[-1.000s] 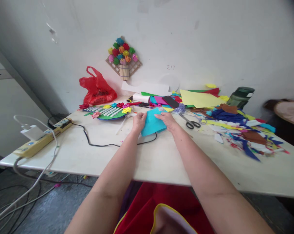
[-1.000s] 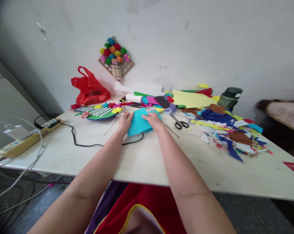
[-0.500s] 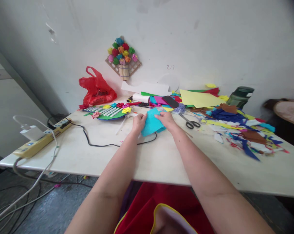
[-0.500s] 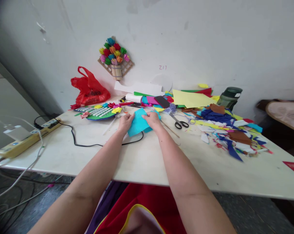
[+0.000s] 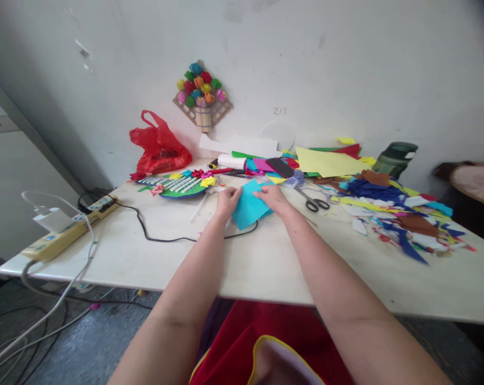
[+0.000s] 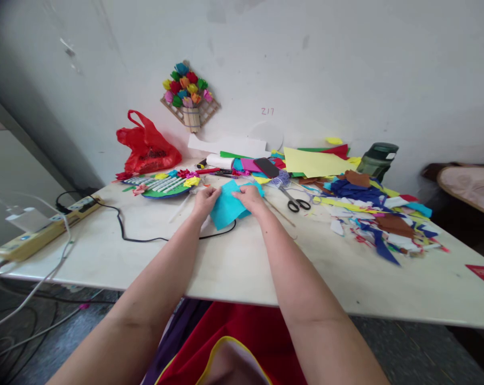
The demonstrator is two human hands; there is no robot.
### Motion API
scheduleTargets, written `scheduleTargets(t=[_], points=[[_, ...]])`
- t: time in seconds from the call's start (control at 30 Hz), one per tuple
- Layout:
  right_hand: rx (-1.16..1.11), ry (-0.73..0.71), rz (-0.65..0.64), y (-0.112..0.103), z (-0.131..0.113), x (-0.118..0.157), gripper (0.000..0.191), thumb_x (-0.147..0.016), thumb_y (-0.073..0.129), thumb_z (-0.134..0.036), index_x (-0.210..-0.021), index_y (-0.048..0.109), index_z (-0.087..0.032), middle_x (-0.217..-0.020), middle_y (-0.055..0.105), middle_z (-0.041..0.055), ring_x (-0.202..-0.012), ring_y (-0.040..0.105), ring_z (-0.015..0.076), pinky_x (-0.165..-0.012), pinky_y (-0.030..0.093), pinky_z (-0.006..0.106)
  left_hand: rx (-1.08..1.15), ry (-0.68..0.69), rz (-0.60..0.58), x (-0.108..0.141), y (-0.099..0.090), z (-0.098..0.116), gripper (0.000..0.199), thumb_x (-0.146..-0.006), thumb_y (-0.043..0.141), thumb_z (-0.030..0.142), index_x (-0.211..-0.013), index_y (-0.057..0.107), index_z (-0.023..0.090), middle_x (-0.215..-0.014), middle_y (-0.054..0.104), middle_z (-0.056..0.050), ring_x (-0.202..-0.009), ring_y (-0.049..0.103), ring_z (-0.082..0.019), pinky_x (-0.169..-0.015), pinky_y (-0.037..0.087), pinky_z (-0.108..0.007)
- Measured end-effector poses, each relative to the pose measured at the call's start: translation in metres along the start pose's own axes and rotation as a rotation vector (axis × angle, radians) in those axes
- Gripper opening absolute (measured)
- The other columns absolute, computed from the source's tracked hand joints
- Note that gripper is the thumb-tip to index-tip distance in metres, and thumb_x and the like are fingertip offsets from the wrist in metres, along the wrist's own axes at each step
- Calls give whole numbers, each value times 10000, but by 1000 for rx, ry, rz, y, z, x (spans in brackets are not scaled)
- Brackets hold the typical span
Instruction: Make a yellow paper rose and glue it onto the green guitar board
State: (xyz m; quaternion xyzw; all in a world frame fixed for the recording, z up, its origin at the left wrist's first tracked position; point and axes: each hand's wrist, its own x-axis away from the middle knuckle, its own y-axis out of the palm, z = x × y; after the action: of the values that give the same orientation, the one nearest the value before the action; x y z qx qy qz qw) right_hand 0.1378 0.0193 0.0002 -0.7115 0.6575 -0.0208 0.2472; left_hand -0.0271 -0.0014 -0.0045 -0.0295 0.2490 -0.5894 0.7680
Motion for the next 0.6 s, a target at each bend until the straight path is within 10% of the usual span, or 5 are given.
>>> scheduleTargets(t=[0.6], points=[[-102,91,-51,-1,-2,3,464,-601,670,-379,-507,243,-224,-509,186,-73,-506,176,74,-503,115,267,306,-87,-159,-4,-6,-11,305,-665,618,412,-565,450,178,-503,318,55,-491,298,-82,-484,201,-250]])
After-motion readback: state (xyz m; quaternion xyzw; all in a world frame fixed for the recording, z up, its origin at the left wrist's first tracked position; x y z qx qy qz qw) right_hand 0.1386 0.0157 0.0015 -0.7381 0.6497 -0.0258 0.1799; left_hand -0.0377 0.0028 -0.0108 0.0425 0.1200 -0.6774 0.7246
